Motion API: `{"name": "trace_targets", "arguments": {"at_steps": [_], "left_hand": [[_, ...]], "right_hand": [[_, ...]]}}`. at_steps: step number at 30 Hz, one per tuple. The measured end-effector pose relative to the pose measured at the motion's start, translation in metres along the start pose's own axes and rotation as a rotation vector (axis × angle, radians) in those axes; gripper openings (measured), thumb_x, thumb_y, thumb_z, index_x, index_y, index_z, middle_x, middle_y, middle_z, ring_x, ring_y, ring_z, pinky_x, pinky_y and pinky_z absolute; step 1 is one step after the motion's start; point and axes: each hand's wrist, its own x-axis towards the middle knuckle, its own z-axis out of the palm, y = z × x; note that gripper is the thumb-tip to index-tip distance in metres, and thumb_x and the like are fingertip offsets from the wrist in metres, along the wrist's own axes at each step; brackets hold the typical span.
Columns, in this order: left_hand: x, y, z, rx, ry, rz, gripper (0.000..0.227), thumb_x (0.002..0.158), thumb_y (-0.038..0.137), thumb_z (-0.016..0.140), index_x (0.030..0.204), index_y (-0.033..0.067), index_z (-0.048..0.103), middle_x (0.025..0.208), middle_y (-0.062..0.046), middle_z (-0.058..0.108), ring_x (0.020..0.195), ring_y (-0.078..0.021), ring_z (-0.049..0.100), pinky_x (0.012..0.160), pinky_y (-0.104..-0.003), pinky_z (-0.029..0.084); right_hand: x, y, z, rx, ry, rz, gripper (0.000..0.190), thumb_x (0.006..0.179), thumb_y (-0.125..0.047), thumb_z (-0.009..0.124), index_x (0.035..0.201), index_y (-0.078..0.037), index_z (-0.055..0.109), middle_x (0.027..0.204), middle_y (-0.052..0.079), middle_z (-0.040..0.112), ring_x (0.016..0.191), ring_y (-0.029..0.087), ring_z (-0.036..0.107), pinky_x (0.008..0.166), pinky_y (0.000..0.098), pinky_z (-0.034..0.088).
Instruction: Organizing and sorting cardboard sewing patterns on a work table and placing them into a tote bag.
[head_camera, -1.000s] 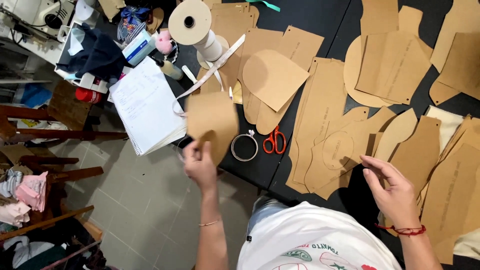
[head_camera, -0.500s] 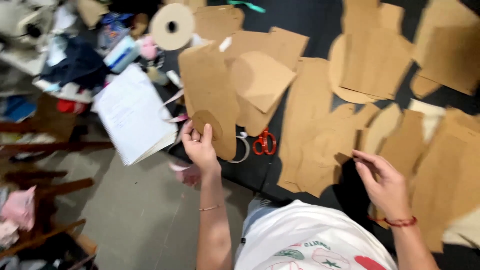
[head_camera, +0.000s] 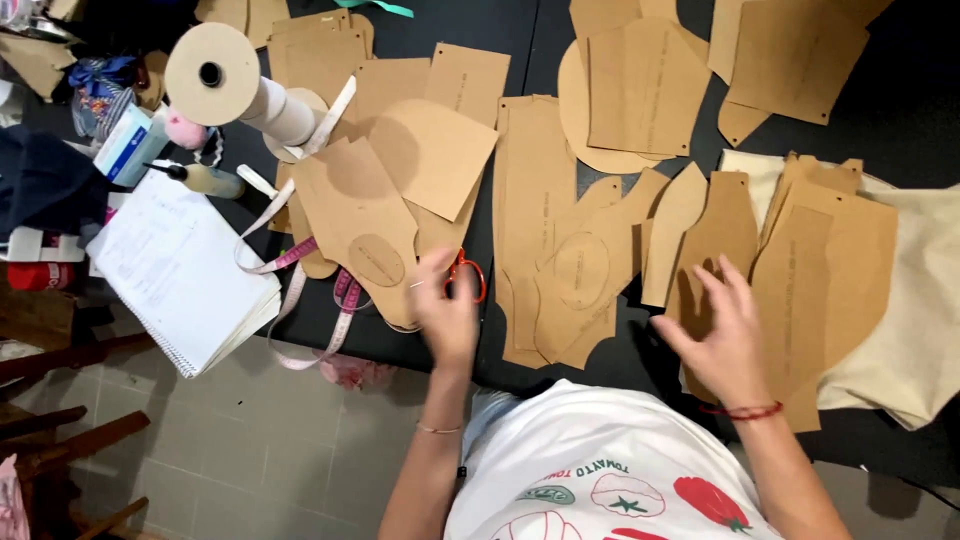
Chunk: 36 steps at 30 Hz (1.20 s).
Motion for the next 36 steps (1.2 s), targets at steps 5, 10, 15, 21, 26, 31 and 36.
{"name": "trace_targets", "arguments": {"at_steps": [5, 10, 15, 21, 26, 31, 36], "left_hand": [[-0.023, 0.026, 0.046, 0.071, -0.549, 0.056, 0.045, 0.062, 0.012, 0.074, 0.103, 0.0078, 0.056, 0.096, -0.011, 0.051, 0.095, -0.0297, 0.054, 0.081, -0.038, 0.044], [-0.033, 0.039, 0.071, 0.523, -0.749, -0.044, 0.092, 0.047, 0.026, 0.084, 0.122, 0.0142, 0.032, 0.108, -0.016, 0.036, 0.105, -0.04, 0.037, 0.088, -0.057, 0.035], [-0.032, 0.037, 0.076, 0.504, -0.753, -0.06, 0.094, 0.046, 0.021, 0.084, 0.124, 0.0126, 0.031, 0.102, -0.016, 0.039, 0.101, -0.0409, 0.042, 0.086, -0.054, 0.037], [-0.036, 0.04, 0.079, 0.542, -0.727, 0.015, 0.079, 0.052, 0.028, 0.081, 0.116, 0.0172, 0.038, 0.1, -0.011, 0.038, 0.099, -0.035, 0.041, 0.086, -0.051, 0.034], [-0.051, 0.05, 0.102, 0.333, -0.818, 0.039, 0.051, 0.073, 0.045, 0.064, 0.112, 0.0182, 0.045, 0.085, 0.0, 0.057, 0.086, -0.0205, 0.056, 0.078, -0.041, 0.036], [-0.052, 0.109, 0.104, 0.012, -0.969, -0.207, 0.043, 0.073, 0.031, 0.061, 0.114, 0.024, 0.051, 0.078, 0.004, 0.066, 0.078, -0.0152, 0.064, 0.071, -0.03, 0.047], [-0.073, 0.11, 0.098, -0.344, -1.126, -0.102, 0.043, 0.072, 0.03, 0.065, 0.113, 0.0212, 0.053, 0.099, 0.0, 0.063, 0.088, -0.0176, 0.061, 0.077, -0.03, 0.042]], "right_hand": [[0.005, 0.017, 0.01, -0.204, -0.025, -0.092, 0.087, 0.058, -0.011, 0.073, 0.133, -0.004, 0.03, 0.138, 0.026, 0.013, 0.122, 0.05, 0.017, 0.097, 0.0575, 0.026], [0.004, 0.044, -0.013, 0.262, 0.202, 0.099, 0.058, 0.076, 0.009, 0.04, 0.132, 0.0, 0.029, 0.128, 0.032, 0.032, 0.116, 0.047, 0.031, 0.093, 0.0524, 0.03], [-0.007, 0.039, -0.04, 0.135, 0.309, 0.075, 0.058, 0.078, 0.01, 0.039, 0.133, -0.009, 0.035, 0.127, 0.026, 0.039, 0.118, 0.039, 0.034, 0.096, 0.046, 0.029], [-0.021, 0.137, -0.039, -0.019, 0.456, 0.168, 0.046, 0.08, 0.009, 0.048, 0.122, -0.008, 0.054, 0.119, 0.02, 0.046, 0.113, 0.04, 0.041, 0.096, 0.0455, 0.031], [-0.015, 0.123, -0.025, -0.358, 0.406, 0.116, 0.056, 0.066, 0.005, 0.07, 0.12, 0.003, 0.056, 0.141, 0.024, 0.012, 0.127, 0.046, 0.015, 0.102, 0.0554, 0.017], [0.0, 0.043, -0.003, -0.063, 0.074, -0.115, 0.087, 0.059, -0.027, 0.075, 0.132, -0.01, 0.032, 0.139, 0.017, 0.022, 0.128, 0.037, 0.016, 0.094, 0.0615, 0.019], [-0.01, 0.108, 0.005, 0.152, 0.533, 0.04, 0.039, 0.078, -0.003, 0.065, 0.116, -0.003, 0.055, 0.102, 0.019, 0.059, 0.096, 0.032, 0.055, 0.081, 0.0401, 0.044]]}}
